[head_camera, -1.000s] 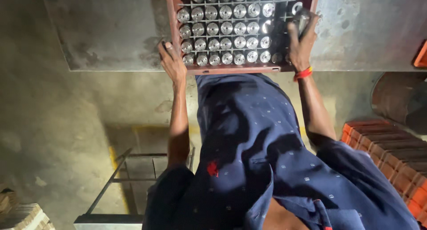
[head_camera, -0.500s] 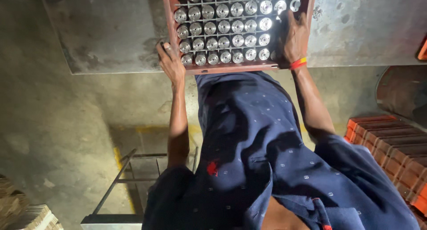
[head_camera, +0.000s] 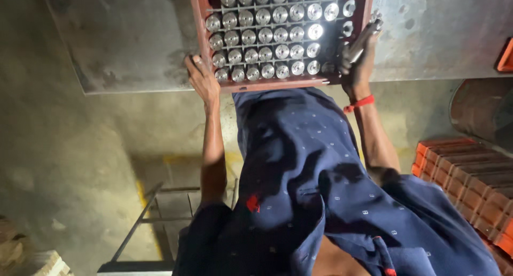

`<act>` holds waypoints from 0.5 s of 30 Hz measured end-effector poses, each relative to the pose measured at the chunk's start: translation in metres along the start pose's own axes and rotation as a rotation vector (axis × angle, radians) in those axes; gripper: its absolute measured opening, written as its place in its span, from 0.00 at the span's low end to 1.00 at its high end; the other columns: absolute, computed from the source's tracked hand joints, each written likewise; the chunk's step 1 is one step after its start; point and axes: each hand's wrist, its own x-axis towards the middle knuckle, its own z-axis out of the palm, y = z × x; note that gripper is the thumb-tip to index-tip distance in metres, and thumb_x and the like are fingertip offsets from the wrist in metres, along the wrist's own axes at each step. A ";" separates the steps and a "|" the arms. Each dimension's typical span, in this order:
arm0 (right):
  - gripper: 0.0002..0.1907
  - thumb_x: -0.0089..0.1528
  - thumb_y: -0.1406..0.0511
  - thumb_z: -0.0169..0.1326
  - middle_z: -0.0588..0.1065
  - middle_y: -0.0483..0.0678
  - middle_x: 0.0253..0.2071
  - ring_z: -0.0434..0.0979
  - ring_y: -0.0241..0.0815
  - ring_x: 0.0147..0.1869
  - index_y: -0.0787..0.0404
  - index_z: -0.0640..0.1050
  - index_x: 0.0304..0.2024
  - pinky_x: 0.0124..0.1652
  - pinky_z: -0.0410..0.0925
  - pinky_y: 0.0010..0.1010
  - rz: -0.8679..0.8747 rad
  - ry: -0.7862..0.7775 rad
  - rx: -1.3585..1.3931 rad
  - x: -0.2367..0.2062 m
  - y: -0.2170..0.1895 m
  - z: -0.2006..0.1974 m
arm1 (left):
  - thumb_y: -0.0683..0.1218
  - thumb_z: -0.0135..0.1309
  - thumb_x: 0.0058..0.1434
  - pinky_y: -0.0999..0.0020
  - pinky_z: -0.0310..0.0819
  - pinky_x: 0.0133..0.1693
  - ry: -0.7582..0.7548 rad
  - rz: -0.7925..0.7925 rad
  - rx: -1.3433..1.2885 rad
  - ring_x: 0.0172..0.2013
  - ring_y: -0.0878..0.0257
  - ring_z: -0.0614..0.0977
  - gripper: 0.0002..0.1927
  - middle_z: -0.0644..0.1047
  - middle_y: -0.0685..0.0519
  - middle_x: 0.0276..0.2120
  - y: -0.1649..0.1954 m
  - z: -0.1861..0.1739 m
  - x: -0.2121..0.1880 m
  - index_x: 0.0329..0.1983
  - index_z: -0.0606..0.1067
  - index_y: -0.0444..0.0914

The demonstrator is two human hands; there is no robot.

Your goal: The person repeatedly picks small cylindrical metal parts from a red tray and places them into a grid of circular indentations on a metal surface. The person uses both hands to handle and position the parts, working systematically across the grid.

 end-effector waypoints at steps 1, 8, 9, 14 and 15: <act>0.21 0.71 0.54 0.53 0.74 0.50 0.39 0.73 0.45 0.36 0.62 0.71 0.58 0.38 0.66 0.37 -0.068 0.009 -0.197 -0.006 0.007 0.003 | 0.59 0.37 0.77 0.44 0.68 0.50 -0.007 -0.009 -0.003 0.51 0.30 0.77 0.27 0.77 0.29 0.50 0.000 0.000 0.000 0.60 0.70 0.32; 0.23 0.64 0.74 0.60 0.76 0.64 0.57 0.79 0.62 0.56 0.64 0.75 0.62 0.52 0.72 0.42 -0.717 -0.136 -1.043 -0.018 0.024 -0.009 | 0.59 0.36 0.77 0.46 0.69 0.50 -0.023 0.004 -0.047 0.51 0.32 0.78 0.26 0.78 0.31 0.50 0.001 -0.001 0.000 0.61 0.70 0.34; 0.20 0.65 0.74 0.60 0.77 0.60 0.55 0.80 0.60 0.57 0.62 0.76 0.60 0.53 0.73 0.42 -0.685 -0.119 -1.026 -0.018 0.026 -0.012 | 0.59 0.36 0.77 0.46 0.69 0.50 -0.024 0.010 -0.043 0.51 0.32 0.78 0.26 0.78 0.31 0.51 0.001 -0.001 0.000 0.61 0.70 0.34; 0.22 0.60 0.74 0.60 0.76 0.59 0.48 0.75 0.62 0.56 0.63 0.75 0.57 0.54 0.70 0.47 -0.612 -0.160 -1.036 -0.019 0.042 -0.016 | 0.59 0.36 0.77 0.46 0.69 0.50 -0.023 0.030 -0.039 0.51 0.32 0.78 0.26 0.78 0.31 0.51 0.001 -0.002 0.000 0.61 0.69 0.34; 0.21 0.59 0.72 0.63 0.76 0.57 0.45 0.73 0.62 0.52 0.63 0.76 0.54 0.51 0.68 0.48 -0.612 -0.168 -1.112 -0.017 0.046 -0.015 | 0.59 0.36 0.77 0.46 0.69 0.50 -0.026 0.033 -0.040 0.51 0.32 0.78 0.26 0.78 0.31 0.51 0.001 -0.002 0.000 0.61 0.69 0.34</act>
